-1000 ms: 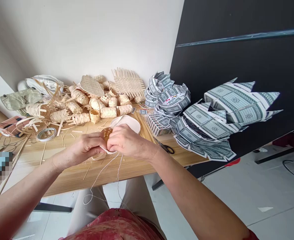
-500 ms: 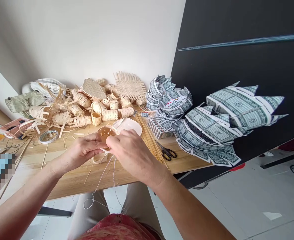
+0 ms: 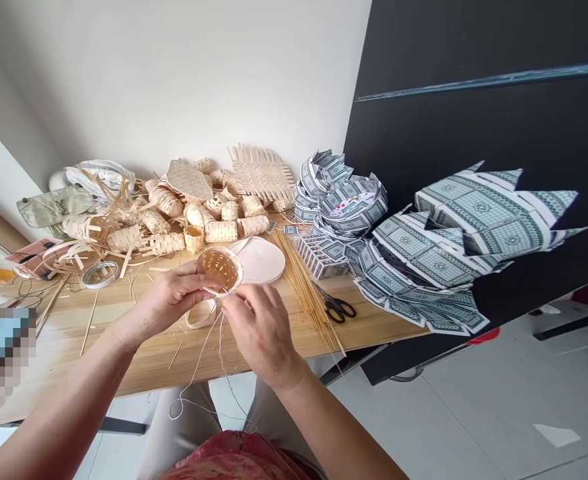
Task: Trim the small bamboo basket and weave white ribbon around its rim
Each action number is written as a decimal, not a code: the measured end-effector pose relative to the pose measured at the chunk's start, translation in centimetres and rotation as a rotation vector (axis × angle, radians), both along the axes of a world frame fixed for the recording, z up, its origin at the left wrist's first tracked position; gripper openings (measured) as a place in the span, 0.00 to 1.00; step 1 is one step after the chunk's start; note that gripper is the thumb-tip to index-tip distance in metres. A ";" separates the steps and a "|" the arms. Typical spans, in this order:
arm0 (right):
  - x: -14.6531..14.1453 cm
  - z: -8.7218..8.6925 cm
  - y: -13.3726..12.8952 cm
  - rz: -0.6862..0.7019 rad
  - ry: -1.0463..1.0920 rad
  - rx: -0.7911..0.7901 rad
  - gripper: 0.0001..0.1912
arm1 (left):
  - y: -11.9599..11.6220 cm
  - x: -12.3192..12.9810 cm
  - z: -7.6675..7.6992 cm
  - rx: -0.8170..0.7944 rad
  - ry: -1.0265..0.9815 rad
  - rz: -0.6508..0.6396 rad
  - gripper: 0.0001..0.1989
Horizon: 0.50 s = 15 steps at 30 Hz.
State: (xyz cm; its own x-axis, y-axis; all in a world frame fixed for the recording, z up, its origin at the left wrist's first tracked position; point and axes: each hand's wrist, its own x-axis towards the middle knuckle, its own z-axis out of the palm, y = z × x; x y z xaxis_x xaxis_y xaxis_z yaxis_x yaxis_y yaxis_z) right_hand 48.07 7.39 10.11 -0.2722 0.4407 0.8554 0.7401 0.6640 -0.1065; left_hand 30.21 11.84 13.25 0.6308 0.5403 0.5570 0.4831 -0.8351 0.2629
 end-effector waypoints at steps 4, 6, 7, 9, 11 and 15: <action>-0.4 -0.3 0.4 0.036 -0.125 0.118 0.11 | 0.1 0.3 0.0 0.000 -0.017 0.008 0.10; -0.3 -0.1 0.9 0.064 -0.184 0.135 0.11 | 0.1 0.3 0.1 -0.011 -0.020 0.016 0.09; -0.1 0.0 1.1 0.081 -0.205 0.143 0.11 | 0.0 0.3 0.1 -0.018 -0.018 0.022 0.09; 0.0 0.2 1.5 0.126 -0.226 0.170 0.11 | 0.0 0.2 0.0 -0.032 -0.013 0.035 0.09; -0.2 0.4 1.1 0.213 -0.240 0.209 0.12 | -0.1 0.2 -0.1 -0.046 -0.014 0.028 0.09; -1.8 0.5 -1.3 0.438 -0.255 0.184 0.14 | -0.2 0.2 -0.4 -0.063 -0.090 0.004 0.08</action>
State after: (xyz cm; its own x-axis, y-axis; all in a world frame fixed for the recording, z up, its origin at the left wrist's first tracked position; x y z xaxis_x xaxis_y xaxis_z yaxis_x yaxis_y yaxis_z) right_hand 46.24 6.13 10.58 -0.6061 0.0881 0.7905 0.3766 0.9072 0.1877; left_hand 30.42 11.60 12.87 0.5776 0.5788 0.5756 0.4589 -0.8134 0.3575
